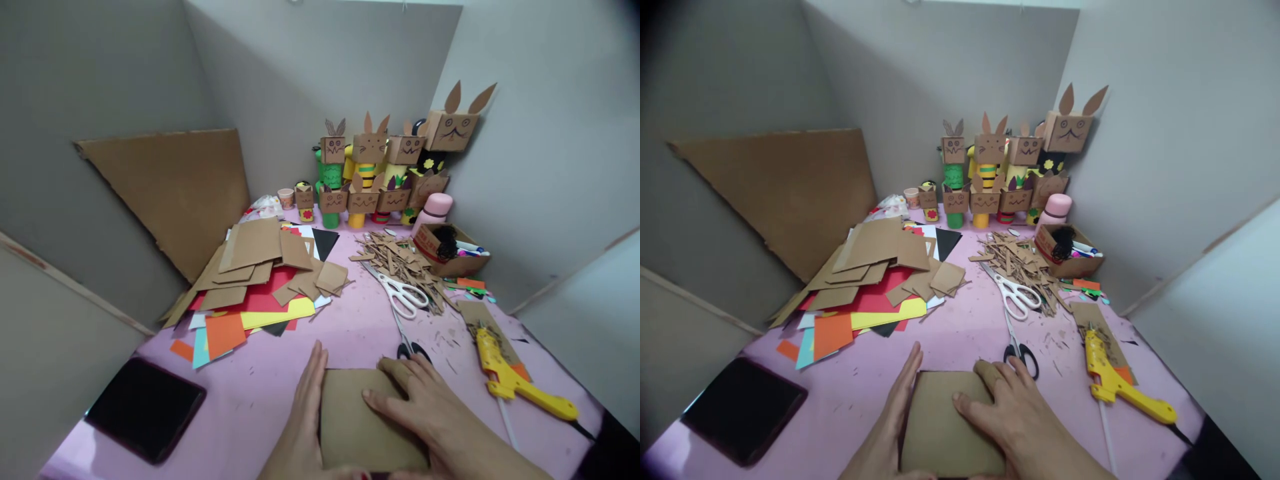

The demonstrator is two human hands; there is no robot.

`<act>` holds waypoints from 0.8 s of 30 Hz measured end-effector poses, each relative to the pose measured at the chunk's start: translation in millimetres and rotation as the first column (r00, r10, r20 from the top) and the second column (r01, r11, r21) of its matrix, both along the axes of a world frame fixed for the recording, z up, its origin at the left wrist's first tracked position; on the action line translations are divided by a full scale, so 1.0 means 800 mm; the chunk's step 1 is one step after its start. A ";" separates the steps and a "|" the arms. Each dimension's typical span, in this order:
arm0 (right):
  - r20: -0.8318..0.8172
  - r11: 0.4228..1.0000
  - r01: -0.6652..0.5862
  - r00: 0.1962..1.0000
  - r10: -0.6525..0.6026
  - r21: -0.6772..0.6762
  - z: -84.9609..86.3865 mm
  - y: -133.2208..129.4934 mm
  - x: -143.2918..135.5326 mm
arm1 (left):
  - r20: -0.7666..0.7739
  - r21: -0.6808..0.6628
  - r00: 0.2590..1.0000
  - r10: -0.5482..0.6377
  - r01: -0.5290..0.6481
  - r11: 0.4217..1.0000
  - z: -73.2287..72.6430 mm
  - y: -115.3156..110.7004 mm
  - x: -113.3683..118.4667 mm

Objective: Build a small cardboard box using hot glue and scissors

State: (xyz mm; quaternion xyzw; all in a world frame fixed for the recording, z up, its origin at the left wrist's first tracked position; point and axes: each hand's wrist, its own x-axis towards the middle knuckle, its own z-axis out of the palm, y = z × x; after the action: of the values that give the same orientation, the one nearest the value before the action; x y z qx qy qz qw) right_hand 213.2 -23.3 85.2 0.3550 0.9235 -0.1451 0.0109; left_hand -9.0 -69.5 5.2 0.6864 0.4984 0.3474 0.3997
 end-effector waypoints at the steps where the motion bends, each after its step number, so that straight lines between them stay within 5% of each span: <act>1: -0.003 1.000 -0.011 1.000 0.011 0.013 -0.002 0.000 0.001 | -0.136 0.092 0.990 -0.035 0.048 0.995 -0.002 0.005 -0.003; 4: -0.030 0.994 -0.055 0.998 0.058 0.096 -0.010 0.002 0.006 | -0.381 0.236 0.917 -0.121 0.223 0.946 -0.004 0.019 -0.005; 8: -0.073 0.969 -0.113 0.989 0.131 0.220 -0.025 0.005 0.010 | -0.456 0.216 0.873 -0.172 0.296 0.930 0.005 0.024 -0.006; 18: -0.001 0.904 -0.160 0.985 0.175 0.395 -0.044 0.007 -0.013 | -0.476 0.211 0.857 -0.196 0.327 0.921 0.000 0.023 -0.008; 24: -0.016 0.885 -0.139 0.987 0.162 0.445 -0.055 0.006 -0.012 | -0.283 0.201 0.949 -0.136 0.197 0.960 -0.013 0.020 -0.011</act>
State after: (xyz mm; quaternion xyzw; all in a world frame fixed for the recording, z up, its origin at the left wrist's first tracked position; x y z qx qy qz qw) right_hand 203.6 -18.6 41.2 0.2716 0.9569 0.0605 -0.0829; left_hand -17.9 -53.5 -4.8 0.8077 0.4448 0.2711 0.2761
